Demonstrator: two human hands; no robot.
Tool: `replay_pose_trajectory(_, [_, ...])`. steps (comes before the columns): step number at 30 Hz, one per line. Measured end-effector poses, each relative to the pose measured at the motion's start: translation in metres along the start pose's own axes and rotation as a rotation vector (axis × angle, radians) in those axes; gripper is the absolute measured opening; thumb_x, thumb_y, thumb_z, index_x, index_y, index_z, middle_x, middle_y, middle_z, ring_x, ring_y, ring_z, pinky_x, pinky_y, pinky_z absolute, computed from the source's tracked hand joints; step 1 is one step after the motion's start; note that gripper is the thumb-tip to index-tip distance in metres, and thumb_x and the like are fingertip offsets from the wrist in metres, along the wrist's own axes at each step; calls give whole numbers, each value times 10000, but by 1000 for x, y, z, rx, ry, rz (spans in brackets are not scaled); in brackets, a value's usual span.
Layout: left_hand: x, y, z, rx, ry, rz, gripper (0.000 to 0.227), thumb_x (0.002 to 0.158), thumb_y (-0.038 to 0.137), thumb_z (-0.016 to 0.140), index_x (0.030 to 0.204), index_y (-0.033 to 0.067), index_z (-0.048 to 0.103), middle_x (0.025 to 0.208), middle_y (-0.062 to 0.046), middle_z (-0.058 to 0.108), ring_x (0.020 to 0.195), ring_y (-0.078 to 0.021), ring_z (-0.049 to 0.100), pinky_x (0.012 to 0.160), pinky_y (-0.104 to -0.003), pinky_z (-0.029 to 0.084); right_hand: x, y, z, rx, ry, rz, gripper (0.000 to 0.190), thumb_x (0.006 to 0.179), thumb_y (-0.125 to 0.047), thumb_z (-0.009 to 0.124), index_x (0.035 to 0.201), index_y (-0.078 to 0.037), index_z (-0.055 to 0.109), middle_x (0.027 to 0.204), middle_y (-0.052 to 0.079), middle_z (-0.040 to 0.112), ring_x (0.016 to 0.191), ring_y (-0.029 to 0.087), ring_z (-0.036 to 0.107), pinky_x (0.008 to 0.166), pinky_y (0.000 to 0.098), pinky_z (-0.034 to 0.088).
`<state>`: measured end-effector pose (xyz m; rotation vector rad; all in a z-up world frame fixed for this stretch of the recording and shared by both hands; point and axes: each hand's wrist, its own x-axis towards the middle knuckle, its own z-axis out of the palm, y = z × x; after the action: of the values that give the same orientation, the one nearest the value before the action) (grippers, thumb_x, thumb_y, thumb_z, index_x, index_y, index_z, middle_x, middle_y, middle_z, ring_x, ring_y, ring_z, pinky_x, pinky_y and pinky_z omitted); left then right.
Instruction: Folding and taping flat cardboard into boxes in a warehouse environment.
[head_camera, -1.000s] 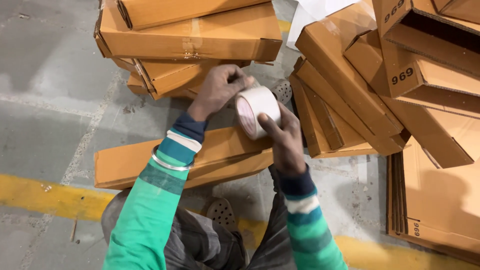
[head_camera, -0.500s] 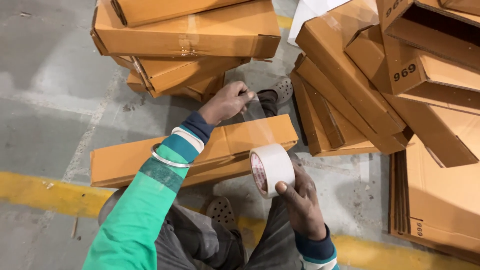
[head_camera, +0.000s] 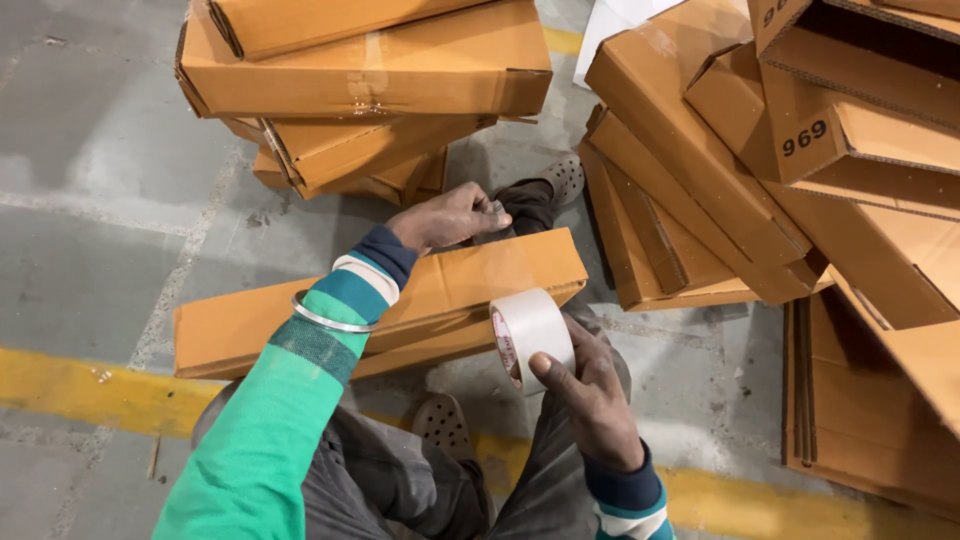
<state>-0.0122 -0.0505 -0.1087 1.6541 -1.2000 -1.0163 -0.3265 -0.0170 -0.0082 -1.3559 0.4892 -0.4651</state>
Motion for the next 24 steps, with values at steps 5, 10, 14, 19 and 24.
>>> replay_pose_trajectory(5, [1, -4, 4, 45, -33, -37, 496, 865, 466, 771, 1013, 26, 595, 989, -93, 691, 961, -153, 611, 837, -303, 511, -1, 16, -1, -34, 6, 10, 653, 921, -305, 718, 1415, 102, 593, 1037, 189, 720, 947, 231, 662, 865, 360, 536])
replay_pose_trajectory(10, [17, -28, 6, 190, -182, -135, 668, 906, 605, 653, 1169, -9, 656, 1042, -115, 702, 979, -187, 626, 827, -337, 517, -1, 15, 6, -29, 61, -45, 620, 914, -325, 694, 1386, 53, 559, 1155, 120, 731, 1073, 164, 678, 944, 306, 537])
replay_pose_trajectory(14, [4, -5, 0, 340, -266, -239, 753, 919, 676, 548, 1198, -4, 711, 1057, -124, 709, 956, -223, 656, 796, -363, 519, -4, 23, 3, -20, 45, -43, 606, 932, -332, 696, 1376, 62, 580, 1142, 123, 726, 1051, 164, 663, 918, 303, 533])
replay_pose_trajectory(19, [1, -11, -3, 301, 74, 65, 781, 759, 600, 762, 1211, -31, 672, 1129, -186, 724, 1021, -242, 698, 862, -325, 549, -3, 28, 2, 25, 42, -15, 602, 927, -324, 711, 1372, 61, 586, 1121, 118, 712, 1007, 156, 644, 860, 306, 536])
replay_pose_trajectory(24, [-48, 63, -21, -34, -222, 47, 655, 976, 565, 588, 1162, -33, 779, 1025, -149, 757, 909, -143, 602, 826, -313, 485, -2, 34, 4, 32, 75, -60, 628, 910, -332, 729, 1373, 66, 581, 1134, 106, 709, 1020, 150, 647, 868, 293, 532])
